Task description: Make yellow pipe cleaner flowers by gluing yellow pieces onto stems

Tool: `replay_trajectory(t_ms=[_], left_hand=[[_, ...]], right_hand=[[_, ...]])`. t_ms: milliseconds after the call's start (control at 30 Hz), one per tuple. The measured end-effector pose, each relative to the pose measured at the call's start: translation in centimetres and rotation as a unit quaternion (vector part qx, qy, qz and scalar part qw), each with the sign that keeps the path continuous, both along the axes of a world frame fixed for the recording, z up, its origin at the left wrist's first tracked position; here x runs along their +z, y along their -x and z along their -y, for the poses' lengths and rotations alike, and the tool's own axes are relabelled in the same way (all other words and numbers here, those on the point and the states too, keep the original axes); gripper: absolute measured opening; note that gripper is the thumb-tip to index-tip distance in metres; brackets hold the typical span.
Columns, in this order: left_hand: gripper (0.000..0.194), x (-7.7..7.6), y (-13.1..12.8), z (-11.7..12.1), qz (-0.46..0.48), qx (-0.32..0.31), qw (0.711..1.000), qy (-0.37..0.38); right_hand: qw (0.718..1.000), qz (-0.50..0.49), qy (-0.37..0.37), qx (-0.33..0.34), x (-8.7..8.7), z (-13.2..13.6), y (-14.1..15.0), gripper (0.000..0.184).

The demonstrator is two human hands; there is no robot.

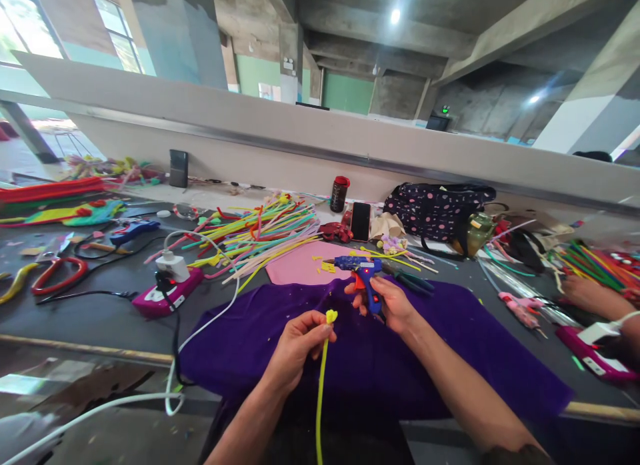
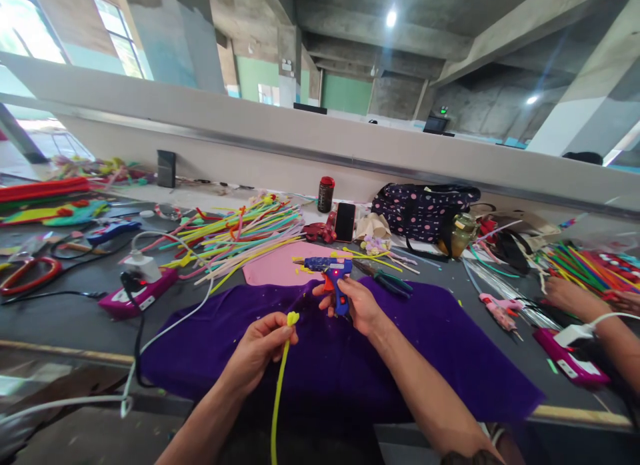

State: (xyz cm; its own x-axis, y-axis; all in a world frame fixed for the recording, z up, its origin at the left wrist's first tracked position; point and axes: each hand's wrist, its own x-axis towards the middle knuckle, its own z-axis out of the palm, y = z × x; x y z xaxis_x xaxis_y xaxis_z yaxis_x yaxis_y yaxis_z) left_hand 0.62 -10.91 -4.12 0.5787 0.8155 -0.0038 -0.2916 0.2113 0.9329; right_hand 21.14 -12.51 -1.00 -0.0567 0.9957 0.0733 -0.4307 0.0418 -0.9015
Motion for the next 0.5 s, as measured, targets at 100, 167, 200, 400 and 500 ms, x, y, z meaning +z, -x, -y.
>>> replay_trajectory(t_ms=[100, 167, 200, 400, 500], left_hand=[[0.008, 0.9, -0.5, 0.6, -0.02, -0.015, 0.997, -0.078], [0.005, 1.7, -0.8, 1.2, -0.027, 0.002, 0.984, -0.173], [0.005, 2.1, -0.9, 1.5, -0.041, 0.011, 0.974, -0.221], [0.009, 2.6, -1.2, 2.3, -0.125, 0.038, 0.921, -0.368], [0.009, 2.1, -1.1, 2.2, -0.14, 0.049, 0.913, -0.379]], right_hand=[[0.999, -0.021, 0.022, -0.014, -0.1, -0.3, 0.6, 0.027], [0.998, -0.037, 0.04, -0.018, -0.2, -0.4, 1.4, 0.027], [0.997, -0.046, 0.051, -0.018, -0.2, -0.4, 1.9, 0.027], [0.991, -0.086, 0.102, 0.003, -0.1, 0.0, 4.3, 0.035], [0.991, -0.075, 0.111, -0.001, -0.1, 0.1, 4.6, 0.035]])
